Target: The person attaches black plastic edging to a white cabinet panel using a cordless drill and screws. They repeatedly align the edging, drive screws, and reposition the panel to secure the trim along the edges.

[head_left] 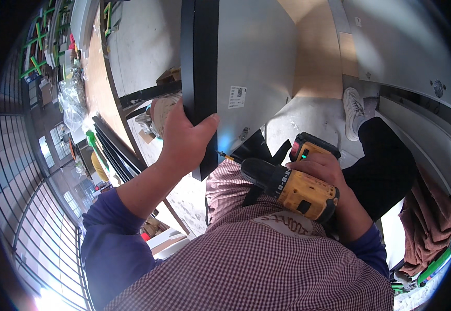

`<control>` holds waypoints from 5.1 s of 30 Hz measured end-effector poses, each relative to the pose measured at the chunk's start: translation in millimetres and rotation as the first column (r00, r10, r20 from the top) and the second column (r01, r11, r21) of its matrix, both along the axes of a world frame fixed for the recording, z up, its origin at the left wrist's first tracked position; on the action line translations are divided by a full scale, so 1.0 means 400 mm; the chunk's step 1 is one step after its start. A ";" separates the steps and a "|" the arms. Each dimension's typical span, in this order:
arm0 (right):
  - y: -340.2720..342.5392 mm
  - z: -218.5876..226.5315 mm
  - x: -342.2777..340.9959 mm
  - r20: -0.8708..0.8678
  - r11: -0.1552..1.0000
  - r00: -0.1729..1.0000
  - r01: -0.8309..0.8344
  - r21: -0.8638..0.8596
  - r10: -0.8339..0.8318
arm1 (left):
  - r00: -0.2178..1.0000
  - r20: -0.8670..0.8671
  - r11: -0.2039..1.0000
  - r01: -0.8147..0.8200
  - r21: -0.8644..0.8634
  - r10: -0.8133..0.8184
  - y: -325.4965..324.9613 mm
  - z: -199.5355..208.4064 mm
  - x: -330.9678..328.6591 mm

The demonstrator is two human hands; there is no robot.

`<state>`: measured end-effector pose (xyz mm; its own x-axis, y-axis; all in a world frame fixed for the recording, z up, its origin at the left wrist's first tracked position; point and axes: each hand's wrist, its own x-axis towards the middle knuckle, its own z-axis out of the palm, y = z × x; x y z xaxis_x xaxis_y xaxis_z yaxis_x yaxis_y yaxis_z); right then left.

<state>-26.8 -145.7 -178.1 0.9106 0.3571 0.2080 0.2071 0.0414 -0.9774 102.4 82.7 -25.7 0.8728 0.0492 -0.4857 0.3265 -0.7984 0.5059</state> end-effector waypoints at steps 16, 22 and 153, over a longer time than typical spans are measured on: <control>-0.002 0.005 0.005 -0.064 0.999 0.998 -0.026 0.019 0.027 | 0.999 -0.050 1.000 -0.017 0.011 0.017 -0.001 0.003 0.000; -0.012 0.007 0.016 -0.171 0.993 0.978 -0.117 0.005 0.116 | 0.999 -0.024 0.999 -0.038 -0.015 0.037 0.004 -0.002 -0.002; 0.040 -0.046 -0.018 -0.427 0.992 0.904 0.036 0.122 0.020 | 0.764 0.522 0.673 0.160 -0.722 0.379 0.229 -0.236 -0.332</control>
<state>-33.9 -129.6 -196.7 0.9247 0.3461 -0.1585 -0.2273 0.1680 -0.9592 -30.5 174.5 -120.2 0.9783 0.0552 0.1995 -0.1940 -0.0921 0.9767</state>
